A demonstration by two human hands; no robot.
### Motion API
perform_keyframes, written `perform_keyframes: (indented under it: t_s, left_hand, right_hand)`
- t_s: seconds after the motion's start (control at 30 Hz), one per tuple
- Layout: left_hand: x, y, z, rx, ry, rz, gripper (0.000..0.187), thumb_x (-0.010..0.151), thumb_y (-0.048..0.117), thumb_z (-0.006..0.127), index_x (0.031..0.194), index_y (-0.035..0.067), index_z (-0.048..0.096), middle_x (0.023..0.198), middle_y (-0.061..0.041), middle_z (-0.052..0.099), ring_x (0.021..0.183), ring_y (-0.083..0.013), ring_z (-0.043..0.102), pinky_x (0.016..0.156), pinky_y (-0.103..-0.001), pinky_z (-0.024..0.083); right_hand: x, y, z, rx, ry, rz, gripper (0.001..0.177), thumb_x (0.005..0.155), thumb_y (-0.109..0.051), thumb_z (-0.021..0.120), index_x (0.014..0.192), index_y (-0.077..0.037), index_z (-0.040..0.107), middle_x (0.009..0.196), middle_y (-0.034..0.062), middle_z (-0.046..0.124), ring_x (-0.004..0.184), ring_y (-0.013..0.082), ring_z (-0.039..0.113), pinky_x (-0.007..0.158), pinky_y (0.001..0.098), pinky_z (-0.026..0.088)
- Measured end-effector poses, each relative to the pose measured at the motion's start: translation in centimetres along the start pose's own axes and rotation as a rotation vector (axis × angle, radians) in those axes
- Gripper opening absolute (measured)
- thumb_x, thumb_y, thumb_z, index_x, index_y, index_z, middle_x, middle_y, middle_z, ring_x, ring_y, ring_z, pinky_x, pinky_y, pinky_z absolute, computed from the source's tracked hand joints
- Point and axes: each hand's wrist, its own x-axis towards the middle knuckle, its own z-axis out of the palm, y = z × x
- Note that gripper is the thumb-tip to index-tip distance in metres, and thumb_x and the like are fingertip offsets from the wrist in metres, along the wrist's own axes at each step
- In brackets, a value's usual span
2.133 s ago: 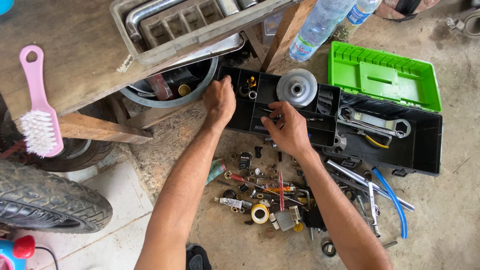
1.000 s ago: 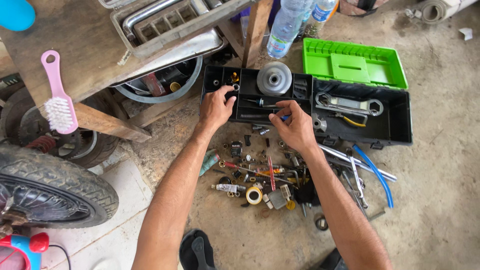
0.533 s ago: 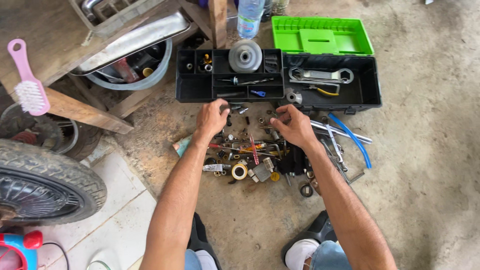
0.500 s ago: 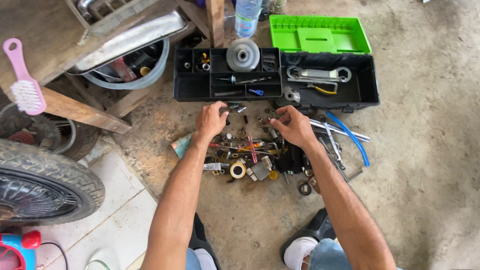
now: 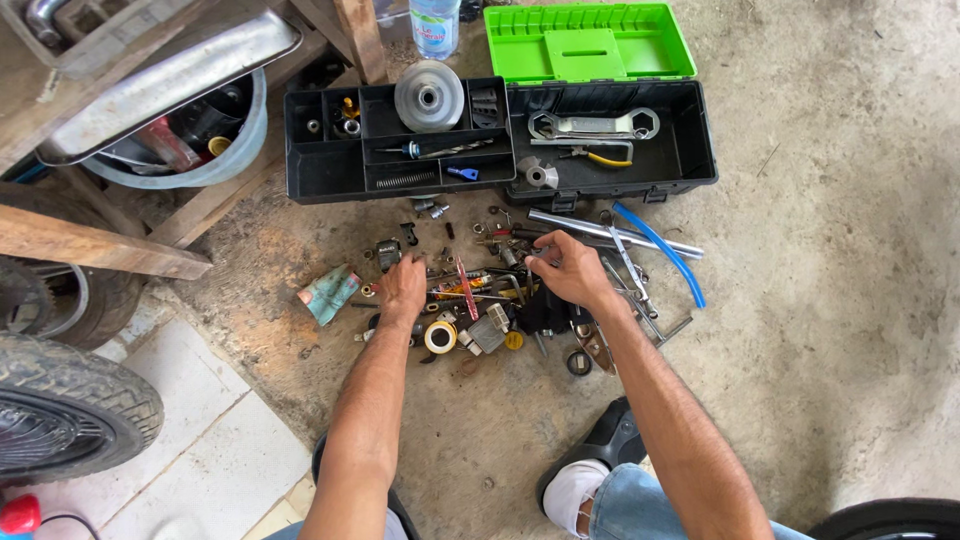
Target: The person cleans and reassembles small mechanical components, using a cloth to wipe a cylindrical part and a toothbrush to scrub threaded areas before organizing them in a toolbox.
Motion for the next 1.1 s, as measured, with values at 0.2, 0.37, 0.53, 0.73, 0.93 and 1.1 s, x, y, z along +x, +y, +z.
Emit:
perform_keyframes:
  t_s: [0.2, 0.37, 0.53, 0.73, 0.93, 1.1]
  left_hand:
    - [-0.1, 0.0, 0.8, -0.139, 0.093, -0.007, 0.033, 0.090, -0.007, 0.060, 0.121, 0.004, 0.065, 0.129, -0.018, 0.063, 0.109, -0.0375, 0.068, 0.091, -0.048, 0.058]
    - [-1.1, 1.0, -2.4, -0.361, 0.097, 0.009, 0.028, 0.089, 0.006, 0.073, 0.115, 0.004, 0.063, 0.121, -0.019, 0.061, 0.109, -0.0389, 0.065, 0.091, -0.047, 0.055]
    - [-1.4, 1.5, -6.7, -0.475, 0.179, 0.100, 0.035, 0.087, 0.008, 0.076, 0.120, 0.006, 0.064, 0.116, -0.015, 0.063, 0.104, -0.0356, 0.066, 0.091, -0.044, 0.055]
    - [-1.9, 1.3, -10.1, -0.554, 0.274, 0.161, 0.031, 0.088, 0.008, 0.076, 0.118, 0.010, 0.072, 0.112, -0.011, 0.066, 0.100, -0.0294, 0.068, 0.088, -0.040, 0.057]
    - [-1.8, 1.8, -12.8, -0.755, 0.348, 0.138, 0.028, 0.091, 0.010, 0.072, 0.119, 0.012, 0.073, 0.104, -0.006, 0.072, 0.082, -0.0215, 0.069, 0.074, -0.035, 0.055]
    - [-1.6, 3.9, -15.5, -0.968, 0.421, 0.216, 0.020, 0.100, 0.017, 0.069, 0.118, 0.011, 0.077, 0.086, -0.003, 0.074, 0.072, -0.0101, 0.060, 0.065, -0.028, 0.051]
  right_hand:
    - [1.5, 1.0, 5.2, 0.084, -0.051, -0.006, 0.042, 0.090, -0.034, 0.074, 0.122, -0.009, 0.066, 0.094, 0.0067, 0.078, 0.082, 0.0191, 0.073, 0.074, 0.0351, 0.058]
    - [3.4, 2.9, 13.4, 0.116, -0.013, 0.026, 0.044, 0.085, -0.029, 0.079, 0.119, -0.005, 0.065, 0.093, 0.0130, 0.077, 0.084, 0.0250, 0.075, 0.077, 0.0382, 0.059]
    - [3.7, 3.2, 18.9, -0.002, 0.085, -0.009, 0.040, 0.085, -0.025, 0.080, 0.114, -0.004, 0.063, 0.095, 0.0159, 0.076, 0.095, 0.0386, 0.071, 0.084, 0.0482, 0.055]
    - [3.4, 3.0, 18.8, -0.091, 0.151, 0.050, 0.039, 0.084, -0.016, 0.074, 0.119, -0.004, 0.061, 0.104, 0.0209, 0.072, 0.102, 0.0411, 0.067, 0.086, 0.0505, 0.054]
    - [3.0, 1.8, 13.8, -0.169, -0.042, 0.170, 0.032, 0.088, -0.029, 0.071, 0.110, -0.006, 0.071, 0.096, 0.0199, 0.074, 0.097, 0.0366, 0.071, 0.090, 0.0461, 0.055]
    - [5.1, 1.6, 8.1, -0.128, 0.005, -0.037, 0.033, 0.093, -0.035, 0.063, 0.107, -0.006, 0.071, 0.090, 0.0195, 0.075, 0.086, 0.0370, 0.075, 0.081, 0.0454, 0.060]
